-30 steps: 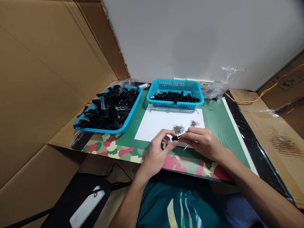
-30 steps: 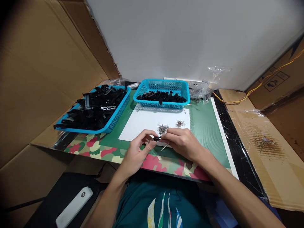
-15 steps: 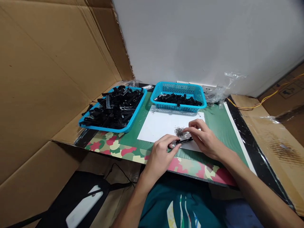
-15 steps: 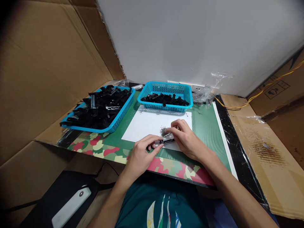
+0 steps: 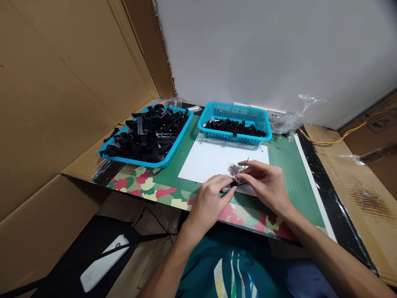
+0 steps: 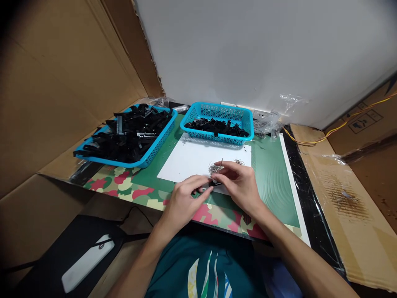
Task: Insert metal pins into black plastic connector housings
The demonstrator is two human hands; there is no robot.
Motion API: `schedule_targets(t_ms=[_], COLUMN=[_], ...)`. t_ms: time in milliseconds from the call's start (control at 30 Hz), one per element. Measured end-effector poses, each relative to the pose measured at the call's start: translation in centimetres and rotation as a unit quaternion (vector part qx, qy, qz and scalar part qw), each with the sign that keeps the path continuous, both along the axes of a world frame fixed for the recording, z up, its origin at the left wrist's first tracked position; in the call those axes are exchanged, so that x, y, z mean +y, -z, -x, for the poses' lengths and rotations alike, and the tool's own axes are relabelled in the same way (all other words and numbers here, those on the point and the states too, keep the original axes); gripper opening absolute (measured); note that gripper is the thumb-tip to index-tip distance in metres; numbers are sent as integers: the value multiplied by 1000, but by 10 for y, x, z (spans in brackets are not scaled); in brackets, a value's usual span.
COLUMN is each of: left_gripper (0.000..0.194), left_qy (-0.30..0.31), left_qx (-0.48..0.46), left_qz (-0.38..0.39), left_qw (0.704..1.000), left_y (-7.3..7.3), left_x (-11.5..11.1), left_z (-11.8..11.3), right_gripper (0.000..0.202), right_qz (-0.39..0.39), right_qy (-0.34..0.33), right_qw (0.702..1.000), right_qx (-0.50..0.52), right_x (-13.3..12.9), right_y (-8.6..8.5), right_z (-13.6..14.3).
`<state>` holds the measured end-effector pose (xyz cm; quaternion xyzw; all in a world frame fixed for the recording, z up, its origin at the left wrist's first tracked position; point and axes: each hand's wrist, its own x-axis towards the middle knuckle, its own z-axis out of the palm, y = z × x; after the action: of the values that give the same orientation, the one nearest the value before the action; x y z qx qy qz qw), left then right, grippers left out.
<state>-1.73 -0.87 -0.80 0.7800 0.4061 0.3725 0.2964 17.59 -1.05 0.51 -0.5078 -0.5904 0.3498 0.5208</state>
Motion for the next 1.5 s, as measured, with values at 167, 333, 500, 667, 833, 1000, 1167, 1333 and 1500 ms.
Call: schedule_targets(t_ms=[167, 333, 500, 667, 833, 1000, 1167, 1333, 1500], left_gripper=[16, 16, 17, 16, 13, 13, 18, 24, 18], left_qy=[5, 8, 12, 9, 9, -3, -84, -222, -245], left_qx=[6, -12, -3, 11, 24, 14, -45, 136, 231], left_qz=[11, 5, 4, -2, -3, 3, 16, -122, -123], left_qw=[1000, 1000, 1000, 1000, 1000, 1000, 995, 958, 933], left_y=[0, 4, 6, 5, 4, 3, -17, -71, -95], left_x=[0, 1, 0, -2, 0, 1, 30, 116, 177], left_z=[0, -1, -2, -1, 1, 1, 1, -2, -5], right_gripper=[15, 14, 9, 15, 21, 19, 21, 14, 21], right_qz=[-12, -9, -21, -20, -19, -19, -108, -208, -272], right_qy=[12, 24, 16, -10, -30, -26, 140, 107, 60], right_qw=[1000, 1000, 998, 992, 989, 998, 984, 965, 936], right_qx=[-25, 2, -48, -123, -145, -58, 11, -116, -213], right_x=[-1, -1, -1, -2, -2, 2, 11, 16, 17], right_y=[-2, 0, 1, -6, -9, -2, 4, 21, 31], right_z=[6, 6, 6, 5, 9, 10, -7, -13, -8])
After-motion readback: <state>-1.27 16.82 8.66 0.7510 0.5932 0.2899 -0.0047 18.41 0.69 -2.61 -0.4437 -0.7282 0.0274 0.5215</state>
